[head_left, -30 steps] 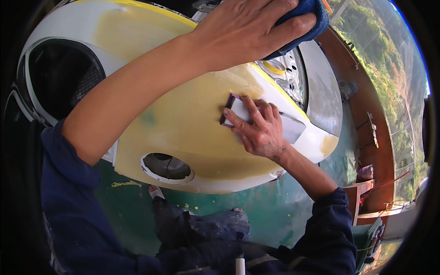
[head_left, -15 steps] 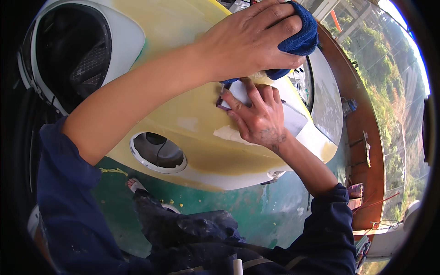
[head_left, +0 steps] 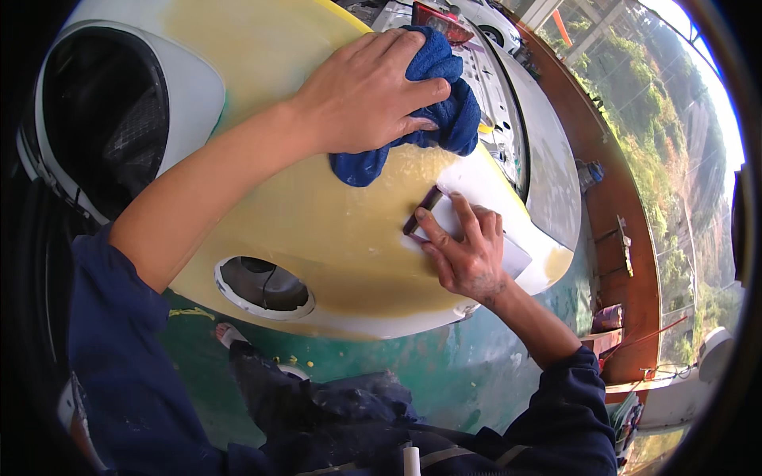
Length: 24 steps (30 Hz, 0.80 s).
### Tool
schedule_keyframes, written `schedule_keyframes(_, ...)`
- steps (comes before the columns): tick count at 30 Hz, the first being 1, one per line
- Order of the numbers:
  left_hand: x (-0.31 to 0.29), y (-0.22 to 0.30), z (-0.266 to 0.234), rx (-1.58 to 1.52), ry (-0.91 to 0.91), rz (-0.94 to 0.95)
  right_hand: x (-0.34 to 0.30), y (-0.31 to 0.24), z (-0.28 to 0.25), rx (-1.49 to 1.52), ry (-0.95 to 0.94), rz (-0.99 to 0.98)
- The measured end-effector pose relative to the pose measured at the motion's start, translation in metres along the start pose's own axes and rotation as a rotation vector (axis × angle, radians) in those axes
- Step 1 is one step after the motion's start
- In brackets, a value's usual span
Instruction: The person sands the surface of a white car door using a sanding block and wipes the area with a blue cloth. The door is partially masked with yellow tape, and the person alternates between sanding and wiping to remove dust.
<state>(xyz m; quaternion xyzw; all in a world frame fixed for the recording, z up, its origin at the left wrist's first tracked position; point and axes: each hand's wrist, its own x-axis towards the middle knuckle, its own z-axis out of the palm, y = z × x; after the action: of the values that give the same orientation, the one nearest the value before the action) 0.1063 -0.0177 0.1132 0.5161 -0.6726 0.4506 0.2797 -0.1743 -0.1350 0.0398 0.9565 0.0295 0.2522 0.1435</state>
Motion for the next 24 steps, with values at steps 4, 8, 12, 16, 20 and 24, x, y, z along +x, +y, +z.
schedule_keyframes(4,0.028,0.002,0.030,-0.003,0.057,0.083,0.054,0.020,-0.002,0.008,0.150,-0.041)
schedule_keyframes(8,0.046,-0.030,-0.007,0.089,0.021,0.103,0.030,0.012,0.001,-0.014,0.109,-0.003)
schedule_keyframes(12,0.043,-0.054,-0.026,0.132,0.031,-0.039,0.031,0.021,-0.002,-0.033,0.118,-0.007)
schedule_keyframes(16,0.034,-0.064,-0.048,0.190,-0.071,-0.158,0.053,0.023,0.004,-0.065,0.193,-0.007)
schedule_keyframes(20,0.033,-0.092,-0.044,0.125,-0.143,-0.470,0.017,0.034,-0.005,-0.109,0.107,0.004)
schedule_keyframes(24,0.017,-0.131,-0.079,0.031,-0.286,-0.400,0.078,0.023,0.000,-0.074,0.255,0.003)
